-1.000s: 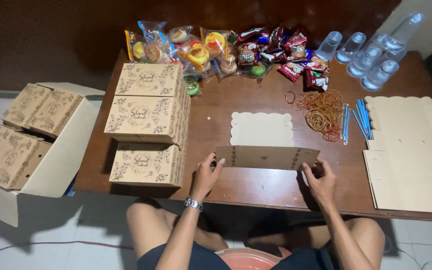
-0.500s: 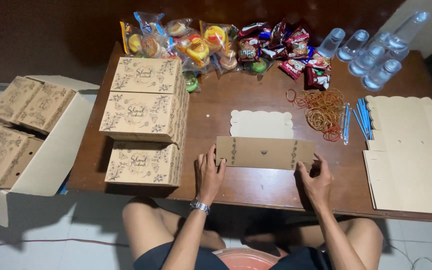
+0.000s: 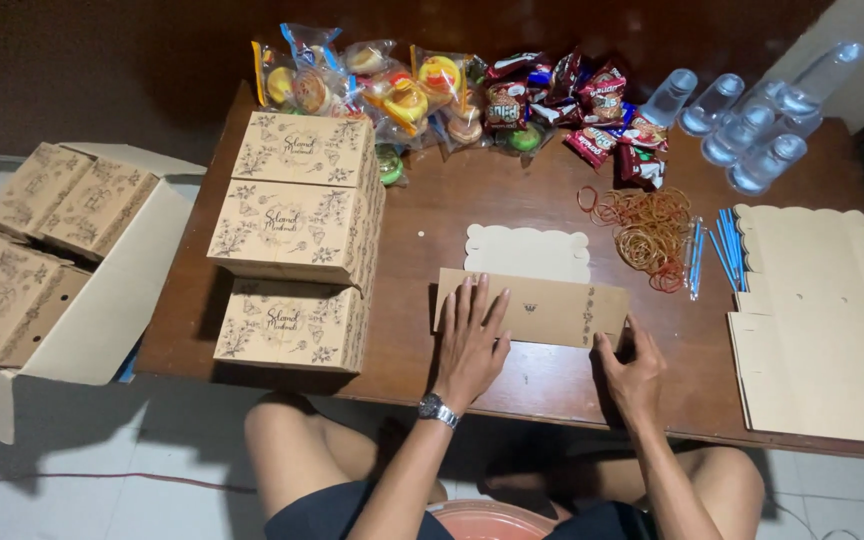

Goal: Assembling a cardboard snack box by folding a flat template and securing tabs.

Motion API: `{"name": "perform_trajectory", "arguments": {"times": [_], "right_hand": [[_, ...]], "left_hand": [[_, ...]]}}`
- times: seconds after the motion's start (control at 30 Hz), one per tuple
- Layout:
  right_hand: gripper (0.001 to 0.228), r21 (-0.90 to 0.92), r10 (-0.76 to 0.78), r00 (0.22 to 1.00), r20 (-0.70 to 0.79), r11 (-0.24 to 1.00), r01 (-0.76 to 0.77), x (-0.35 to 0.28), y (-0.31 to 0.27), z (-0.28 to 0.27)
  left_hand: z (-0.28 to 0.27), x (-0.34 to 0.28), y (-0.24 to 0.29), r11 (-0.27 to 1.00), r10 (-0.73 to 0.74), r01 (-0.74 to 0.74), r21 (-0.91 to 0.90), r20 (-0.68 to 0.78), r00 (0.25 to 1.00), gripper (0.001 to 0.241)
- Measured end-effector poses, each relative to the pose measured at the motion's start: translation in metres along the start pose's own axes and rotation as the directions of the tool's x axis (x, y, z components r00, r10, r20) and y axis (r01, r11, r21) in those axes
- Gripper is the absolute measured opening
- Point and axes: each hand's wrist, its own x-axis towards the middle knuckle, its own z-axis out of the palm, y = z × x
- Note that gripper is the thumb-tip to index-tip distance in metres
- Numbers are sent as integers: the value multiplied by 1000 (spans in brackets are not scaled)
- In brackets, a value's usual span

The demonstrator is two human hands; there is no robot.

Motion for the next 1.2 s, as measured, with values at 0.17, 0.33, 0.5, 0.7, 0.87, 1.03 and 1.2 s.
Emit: {"name": "perform_trajectory", "arguments": {"times": [0.17, 0.33, 0.5, 0.7, 0.87, 1.03, 1.2], "right_hand": [[58, -18, -12, 1000, 6, 1000, 12, 0, 6, 2], [59, -62, -40, 999, 18, 997, 41, -3, 14, 6], [60, -76, -62, 998, 1, 995, 62, -1, 17, 9], [59, -105, -86, 996, 9, 991, 87, -2, 16, 8], [52, -95, -104, 995, -8, 990, 103, -2, 20, 16], [51, -95, -75, 997, 1, 993, 75, -4, 18, 19], [38, -314, -110, 994, 3, 944, 105, -9, -48, 21]], "left_hand": [[14, -5, 10, 998, -66, 63, 24, 109, 992, 63], [20, -14, 10, 993, -119, 114, 36, 176, 977, 62], [19, -11, 11, 987, -159, 147, 63, 261, 952, 63], [19, -10, 11, 981, -195, 185, 61, 317, 928, 62], [17, -9, 13, 977, -212, 199, 76, 308, 927, 61], [11, -3, 16, 968, -249, 246, 51, 309, 918, 61], [9, -3, 19, 964, -260, 266, 19, 288, 922, 61]]}}
